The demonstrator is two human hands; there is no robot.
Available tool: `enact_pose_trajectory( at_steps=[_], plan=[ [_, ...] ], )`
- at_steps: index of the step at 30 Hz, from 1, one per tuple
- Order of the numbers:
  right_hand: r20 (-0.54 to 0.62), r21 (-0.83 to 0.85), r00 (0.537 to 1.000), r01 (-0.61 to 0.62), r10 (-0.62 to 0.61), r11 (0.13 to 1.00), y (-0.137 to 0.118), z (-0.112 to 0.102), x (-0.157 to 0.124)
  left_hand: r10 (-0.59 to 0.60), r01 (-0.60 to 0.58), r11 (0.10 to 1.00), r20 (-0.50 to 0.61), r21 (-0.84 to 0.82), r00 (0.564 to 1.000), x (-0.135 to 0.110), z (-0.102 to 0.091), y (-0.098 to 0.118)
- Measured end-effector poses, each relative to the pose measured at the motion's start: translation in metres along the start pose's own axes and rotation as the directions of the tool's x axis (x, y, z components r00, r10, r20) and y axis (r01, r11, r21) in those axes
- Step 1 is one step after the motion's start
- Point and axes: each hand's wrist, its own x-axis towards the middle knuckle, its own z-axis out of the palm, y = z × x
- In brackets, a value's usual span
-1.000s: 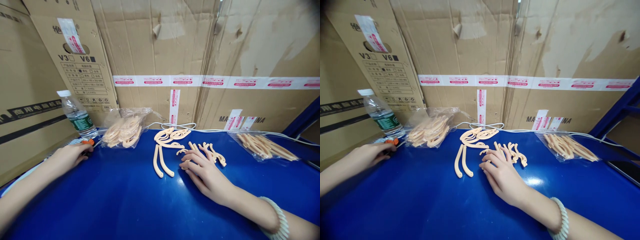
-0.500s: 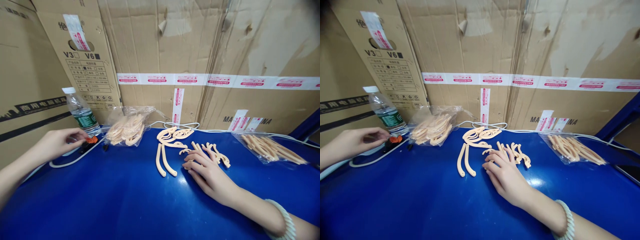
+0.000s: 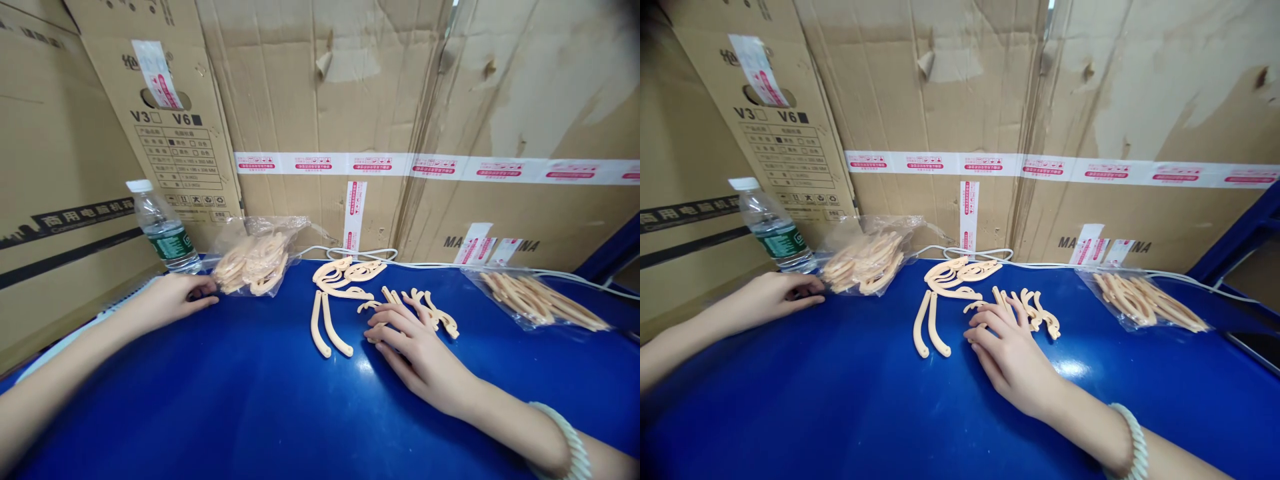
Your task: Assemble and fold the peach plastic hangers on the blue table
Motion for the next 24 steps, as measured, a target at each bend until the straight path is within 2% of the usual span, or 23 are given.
enact_pose_trajectory(
  at_steps=[4,8,10,12,13,14,18,21,24],
  plan=[
    [-0.008,0.011,1.0,-0.01,0.01,1.0,0.0,-0.001,0.0,-0.022,0.024,0.997,-0.033,0.075,0.999,0.0,-0.001,0.005],
    [-0.049,0.002,0.999,-0.007,0.007,1.0,0.002,-0.002,0.001,-0.062,0.085,0.985,-0.151,0.153,0.987,-0.002,0.0,0.024],
    [-0.084,-0.003,0.996,-0.023,0.023,1.0,0.004,-0.002,0.002,0.03,-0.01,0.993,-0.169,0.121,0.985,0.001,0.004,0.044],
    [-0.115,-0.008,0.992,-0.044,0.043,0.999,0.007,-0.002,0.003,0.191,-0.189,0.981,-0.133,0.033,0.972,0.009,0.011,0.07],
    [-0.123,-0.009,0.991,-0.052,0.051,0.999,0.008,-0.002,0.003,0.291,-0.298,0.953,-0.121,-0.05,0.949,0.016,0.016,0.084],
    [-0.126,-0.009,0.99,-0.057,0.056,0.998,0.009,-0.002,0.003,0.337,-0.346,0.935,-0.116,-0.077,0.935,0.025,0.021,0.098],
    [-0.131,-0.004,0.989,-0.073,0.071,0.997,0.013,-0.004,0.001,0.409,-0.414,0.904,-0.073,-0.106,0.91,0.075,0.04,0.136],
    [-0.141,0.001,0.985,-0.1,0.1,0.995,0.018,-0.008,-0.001,0.389,-0.393,0.912,-0.055,-0.118,0.92,0.114,0.044,0.146],
    [-0.165,0.009,0.979,-0.12,0.119,0.993,0.024,-0.014,-0.001,0.447,-0.441,0.89,0.034,-0.115,0.894,0.14,0.041,0.15]
  ],
)
